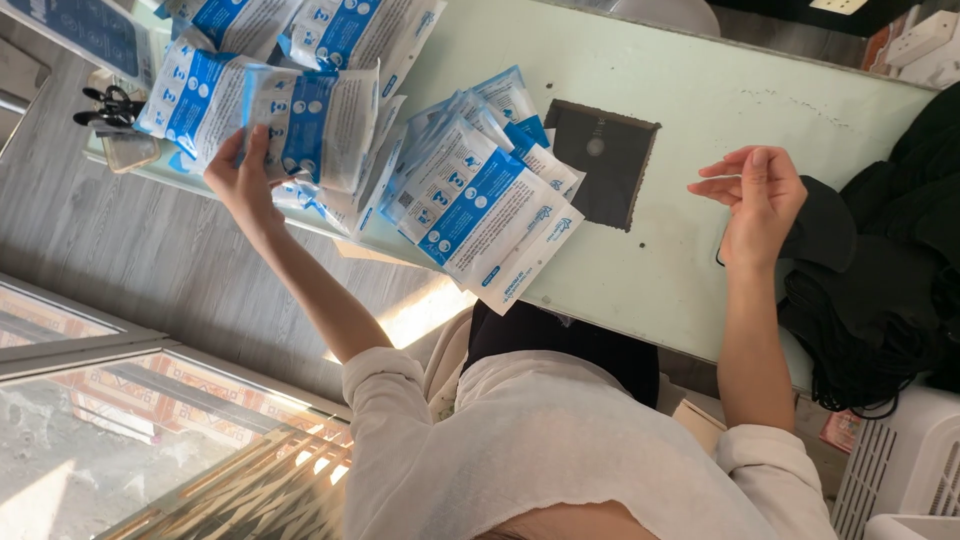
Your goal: The person opens a sealed plastic package, removes a black face mask, and places it on a table. They then pick up additional black face masks from a pile, fold them, and stack them neatly on the table.
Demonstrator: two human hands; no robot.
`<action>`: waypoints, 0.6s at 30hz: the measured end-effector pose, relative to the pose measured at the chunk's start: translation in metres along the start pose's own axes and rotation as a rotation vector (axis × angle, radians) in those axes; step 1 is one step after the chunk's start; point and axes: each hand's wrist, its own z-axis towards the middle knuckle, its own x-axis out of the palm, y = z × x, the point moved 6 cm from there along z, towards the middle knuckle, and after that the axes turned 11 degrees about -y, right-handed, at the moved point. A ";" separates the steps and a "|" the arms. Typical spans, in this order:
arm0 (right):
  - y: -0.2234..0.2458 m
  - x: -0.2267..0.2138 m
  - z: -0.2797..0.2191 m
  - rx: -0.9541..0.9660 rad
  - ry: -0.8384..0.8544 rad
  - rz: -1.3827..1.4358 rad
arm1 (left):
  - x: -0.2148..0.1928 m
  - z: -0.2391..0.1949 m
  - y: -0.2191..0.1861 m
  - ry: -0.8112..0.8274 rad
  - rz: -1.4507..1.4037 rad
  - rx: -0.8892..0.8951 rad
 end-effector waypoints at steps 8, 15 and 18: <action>-0.004 -0.001 0.001 0.013 -0.010 -0.018 | 0.011 0.003 0.012 -0.471 0.375 0.622; -0.007 -0.002 0.001 0.001 0.002 -0.031 | 0.060 -0.023 0.007 0.062 0.746 0.442; -0.004 -0.003 0.002 -0.056 -0.001 -0.066 | 0.062 -0.021 -0.006 0.053 0.728 0.510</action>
